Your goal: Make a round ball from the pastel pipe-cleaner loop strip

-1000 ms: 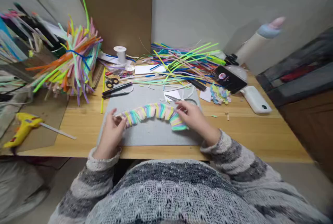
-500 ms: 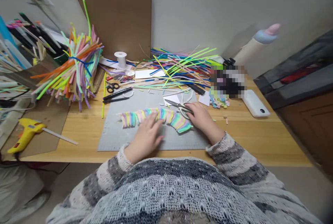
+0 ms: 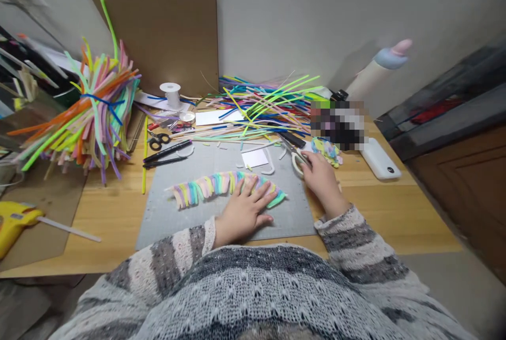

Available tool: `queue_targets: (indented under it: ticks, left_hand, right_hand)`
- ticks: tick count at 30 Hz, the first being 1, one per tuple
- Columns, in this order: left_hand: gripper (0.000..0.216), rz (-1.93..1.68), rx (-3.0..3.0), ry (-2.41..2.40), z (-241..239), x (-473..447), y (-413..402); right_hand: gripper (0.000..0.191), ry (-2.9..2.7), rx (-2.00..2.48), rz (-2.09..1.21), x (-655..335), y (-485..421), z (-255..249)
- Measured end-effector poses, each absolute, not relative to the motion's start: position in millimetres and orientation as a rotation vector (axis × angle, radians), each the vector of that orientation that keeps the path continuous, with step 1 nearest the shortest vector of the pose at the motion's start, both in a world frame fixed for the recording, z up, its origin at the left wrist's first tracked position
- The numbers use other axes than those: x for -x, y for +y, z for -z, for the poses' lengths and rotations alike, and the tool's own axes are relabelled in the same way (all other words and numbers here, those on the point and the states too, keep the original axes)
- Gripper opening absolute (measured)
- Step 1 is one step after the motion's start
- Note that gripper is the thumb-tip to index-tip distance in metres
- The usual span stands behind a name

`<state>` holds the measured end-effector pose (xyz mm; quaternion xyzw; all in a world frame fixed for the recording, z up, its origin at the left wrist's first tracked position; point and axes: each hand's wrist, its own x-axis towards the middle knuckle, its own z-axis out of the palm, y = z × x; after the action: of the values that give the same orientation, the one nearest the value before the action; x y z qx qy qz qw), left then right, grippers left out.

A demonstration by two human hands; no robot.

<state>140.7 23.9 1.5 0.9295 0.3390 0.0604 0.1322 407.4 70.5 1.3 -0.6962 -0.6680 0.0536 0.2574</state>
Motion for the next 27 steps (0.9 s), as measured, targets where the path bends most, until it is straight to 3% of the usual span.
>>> queue_targets:
  ticks: [8,13,19,24,27]
  left_hand:
    - [0.065,-0.227,-2.704,0.915,-5.0,-134.2,24.7]
    - [0.062,-0.236,-2.686,0.891,-5.6,-132.8,25.5]
    - [0.059,-0.235,-2.658,0.871,-5.3,-132.9,28.0]
    - [0.059,-0.240,-2.625,0.854,-4.1,-133.0,29.5]
    - [0.060,-0.250,-2.622,0.852,-3.8,-132.3,29.6]
  right_hand:
    - [0.031,-2.001,2.121,0.150,-392.6,80.1,-22.3]
    - [0.029,-2.060,1.903,0.090,-380.6,118.4,-48.4]
    - [0.031,-2.012,1.967,0.106,-392.6,199.1,-53.7]
    - [0.057,-1.911,1.863,0.041,-396.8,251.2,-37.0]
    - [0.063,-1.824,1.858,0.094,-388.7,264.9,-30.0]
